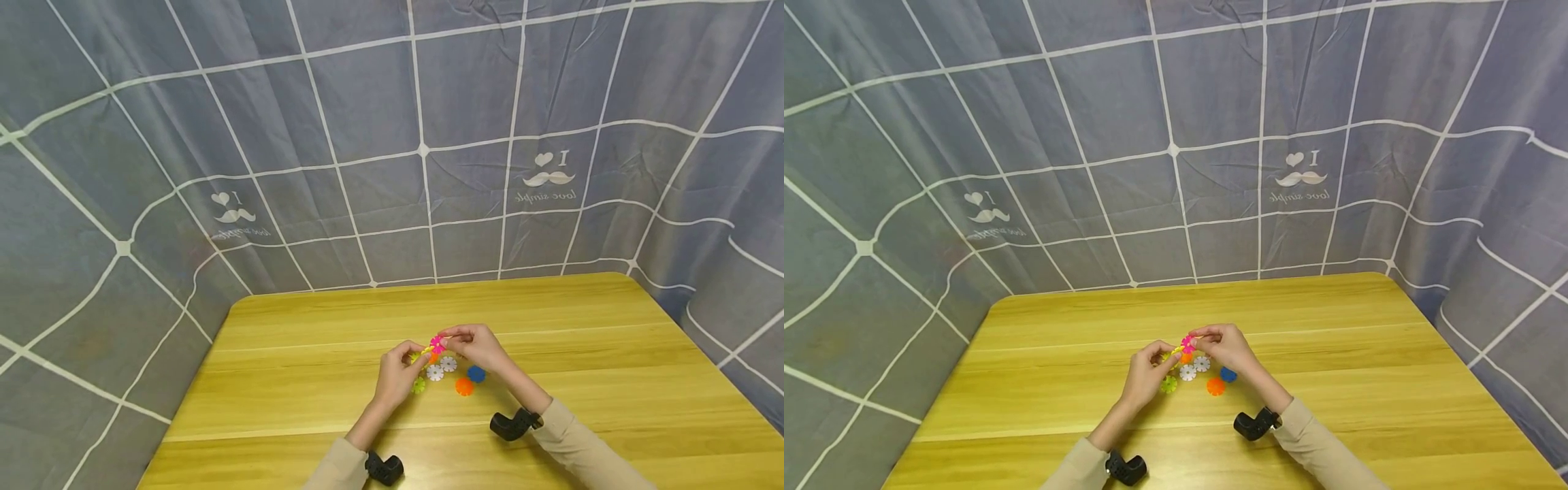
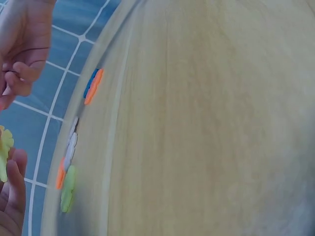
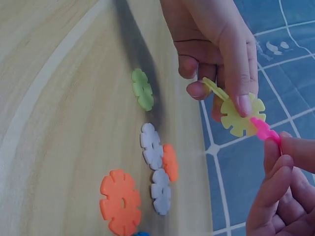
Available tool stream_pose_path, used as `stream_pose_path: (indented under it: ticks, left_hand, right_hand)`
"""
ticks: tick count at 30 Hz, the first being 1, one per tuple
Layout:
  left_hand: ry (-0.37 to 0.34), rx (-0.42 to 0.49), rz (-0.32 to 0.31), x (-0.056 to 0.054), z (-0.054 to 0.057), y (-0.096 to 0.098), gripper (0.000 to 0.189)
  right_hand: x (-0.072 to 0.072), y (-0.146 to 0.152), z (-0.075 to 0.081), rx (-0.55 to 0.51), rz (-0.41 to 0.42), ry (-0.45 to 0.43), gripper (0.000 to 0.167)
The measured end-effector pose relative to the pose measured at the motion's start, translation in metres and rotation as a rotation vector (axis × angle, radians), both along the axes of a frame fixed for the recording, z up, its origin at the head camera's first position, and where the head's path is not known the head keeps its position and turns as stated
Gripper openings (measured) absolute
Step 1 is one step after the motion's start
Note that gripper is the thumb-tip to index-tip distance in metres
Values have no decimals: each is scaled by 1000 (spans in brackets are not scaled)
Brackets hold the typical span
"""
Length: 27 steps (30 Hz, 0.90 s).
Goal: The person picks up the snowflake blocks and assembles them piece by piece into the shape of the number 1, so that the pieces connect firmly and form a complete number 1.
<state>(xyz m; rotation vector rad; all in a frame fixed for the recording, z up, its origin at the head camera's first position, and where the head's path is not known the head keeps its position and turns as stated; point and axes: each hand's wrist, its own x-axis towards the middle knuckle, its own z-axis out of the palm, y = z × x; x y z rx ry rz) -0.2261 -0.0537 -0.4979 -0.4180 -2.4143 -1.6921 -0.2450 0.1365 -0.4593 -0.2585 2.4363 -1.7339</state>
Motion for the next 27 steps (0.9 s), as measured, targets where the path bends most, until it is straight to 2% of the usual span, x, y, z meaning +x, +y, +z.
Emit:
stream_pose_path:
  ticks: [6, 14, 17, 27]
  left_hand:
    - [-84, 65, -41, 1, 2, -1, 16]
    - [-111, 82, -76, 2, 2, 0, 17]
    - [-113, 86, -90, 1, 2, 2, 18]
    - [-55, 43, -65, 2, 0, 4, 18]
  right_hand:
    - [-1, 3, -4, -52, 37, -40, 29]
    - [-1, 3, -8, -60, 38, -51, 29]
    - [-1, 4, -8, -71, 33, -56, 29]
    - [1, 3, -10, -97, 14, -64, 24]
